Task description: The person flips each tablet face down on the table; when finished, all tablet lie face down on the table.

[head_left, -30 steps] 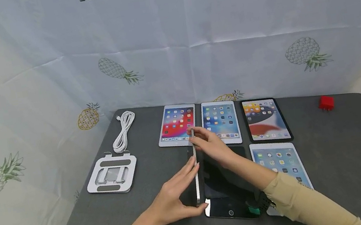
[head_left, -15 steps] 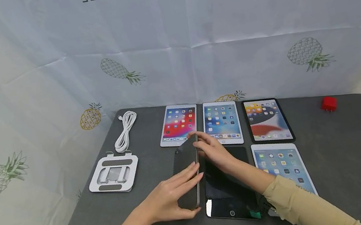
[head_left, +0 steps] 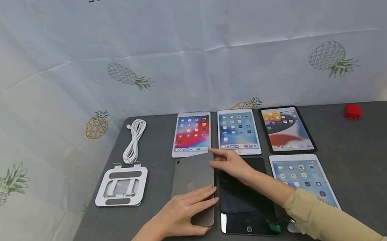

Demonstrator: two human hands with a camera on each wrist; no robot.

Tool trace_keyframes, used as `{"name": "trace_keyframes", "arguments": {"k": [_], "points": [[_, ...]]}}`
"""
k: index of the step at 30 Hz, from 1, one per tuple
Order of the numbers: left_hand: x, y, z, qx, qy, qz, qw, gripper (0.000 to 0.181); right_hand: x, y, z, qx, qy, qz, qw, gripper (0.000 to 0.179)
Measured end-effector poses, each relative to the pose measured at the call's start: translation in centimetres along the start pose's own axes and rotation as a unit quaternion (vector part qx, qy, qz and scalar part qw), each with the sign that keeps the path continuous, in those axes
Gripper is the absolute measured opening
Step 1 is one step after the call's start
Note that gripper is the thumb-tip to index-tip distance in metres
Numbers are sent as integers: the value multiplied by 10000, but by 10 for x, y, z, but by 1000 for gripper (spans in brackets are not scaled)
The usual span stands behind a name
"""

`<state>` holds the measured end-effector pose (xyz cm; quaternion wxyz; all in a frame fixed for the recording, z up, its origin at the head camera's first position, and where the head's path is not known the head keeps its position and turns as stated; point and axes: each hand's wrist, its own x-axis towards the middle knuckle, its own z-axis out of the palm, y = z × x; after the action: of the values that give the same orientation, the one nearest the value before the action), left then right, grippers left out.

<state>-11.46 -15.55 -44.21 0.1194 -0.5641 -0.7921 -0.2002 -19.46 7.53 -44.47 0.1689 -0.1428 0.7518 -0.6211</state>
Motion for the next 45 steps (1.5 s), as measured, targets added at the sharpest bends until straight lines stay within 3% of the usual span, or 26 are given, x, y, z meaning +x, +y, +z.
{"name": "trace_keyframes", "arguments": {"k": [5,11,14,16,22,32,39,45], "points": [[-4,-1,4,-75,-295,-187,9994,64,5,1,-1,-1261,73,-100,9919,51],[-9,-2,7,-122,-407,-293,9987,66,11,1,-4,-2755,-77,-879,9572,42],[-11,-4,9,-76,-396,-267,9988,67,14,2,-5,-3081,-182,-1271,9427,41],[-12,-6,10,-38,-369,-254,9990,68,16,2,-6,-3147,-231,-1407,9384,40],[-16,-9,13,40,-336,-293,9990,72,18,1,-5,-3111,-287,-1434,9391,40],[-20,-10,15,-163,-581,-533,9968,75,22,0,-5,-3048,-138,-1247,9441,36],[-22,-9,17,14,-712,-461,9964,76,21,1,-3,-2977,-57,-1224,9468,33],[-22,-8,17,-98,-785,-508,9956,76,19,4,-2,-3005,12,-1356,9441,30]]}}
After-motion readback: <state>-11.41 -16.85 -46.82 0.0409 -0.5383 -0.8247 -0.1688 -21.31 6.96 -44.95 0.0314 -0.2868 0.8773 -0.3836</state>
